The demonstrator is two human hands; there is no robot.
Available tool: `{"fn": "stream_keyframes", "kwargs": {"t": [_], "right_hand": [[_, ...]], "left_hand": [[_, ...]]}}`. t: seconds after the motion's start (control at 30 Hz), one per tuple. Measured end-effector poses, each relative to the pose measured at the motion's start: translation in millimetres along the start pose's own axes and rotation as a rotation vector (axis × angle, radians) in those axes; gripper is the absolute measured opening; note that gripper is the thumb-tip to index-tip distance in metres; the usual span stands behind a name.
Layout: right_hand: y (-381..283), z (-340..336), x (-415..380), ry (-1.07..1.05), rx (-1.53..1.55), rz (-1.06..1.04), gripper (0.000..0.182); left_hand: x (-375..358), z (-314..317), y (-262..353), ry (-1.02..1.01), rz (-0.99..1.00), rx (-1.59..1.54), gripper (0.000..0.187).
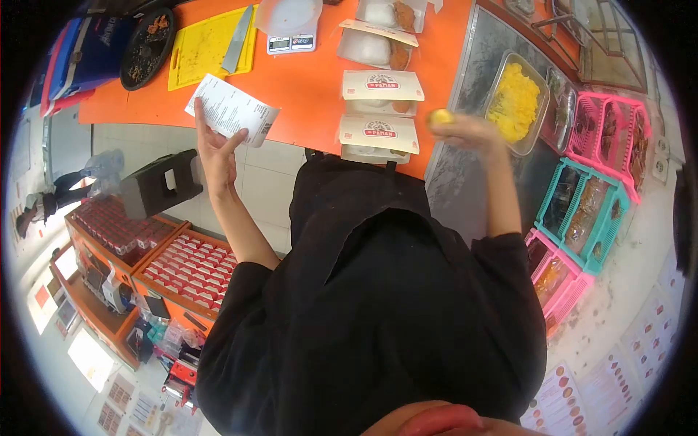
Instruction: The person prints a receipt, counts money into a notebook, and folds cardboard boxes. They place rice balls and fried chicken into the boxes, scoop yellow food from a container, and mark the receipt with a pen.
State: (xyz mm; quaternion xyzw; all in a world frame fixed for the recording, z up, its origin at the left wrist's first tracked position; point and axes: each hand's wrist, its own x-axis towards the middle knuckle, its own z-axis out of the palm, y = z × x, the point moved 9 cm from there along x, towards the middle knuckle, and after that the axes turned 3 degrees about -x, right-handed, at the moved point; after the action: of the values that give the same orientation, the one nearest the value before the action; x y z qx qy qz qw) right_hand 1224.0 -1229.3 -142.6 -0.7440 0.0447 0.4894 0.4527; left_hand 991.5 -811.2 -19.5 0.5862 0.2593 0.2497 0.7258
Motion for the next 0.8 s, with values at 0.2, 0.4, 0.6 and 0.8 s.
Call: {"fn": "stream_keyframes", "kwargs": {"t": [0.2,0.4,0.6,0.8], "right_hand": [[-73,134,33,0.090,-0.972,-0.214,0.056],[-39,181,86,0.163,-1.273,-0.461,0.043],[2,80,-17,0.284,0.270,-0.128,0.035],[70,-78,-59,0.473,0.478,-0.058,0.041]], "left_hand": [[7,-32,20,-0.006,0.012,-0.014,0.107],[10,-64,14,-0.013,-0.029,-0.047,0.106],[23,-44,6,-0.154,-0.097,-0.150,0.103],[36,45,-3,-0.348,-0.185,-0.175,0.100]]}}
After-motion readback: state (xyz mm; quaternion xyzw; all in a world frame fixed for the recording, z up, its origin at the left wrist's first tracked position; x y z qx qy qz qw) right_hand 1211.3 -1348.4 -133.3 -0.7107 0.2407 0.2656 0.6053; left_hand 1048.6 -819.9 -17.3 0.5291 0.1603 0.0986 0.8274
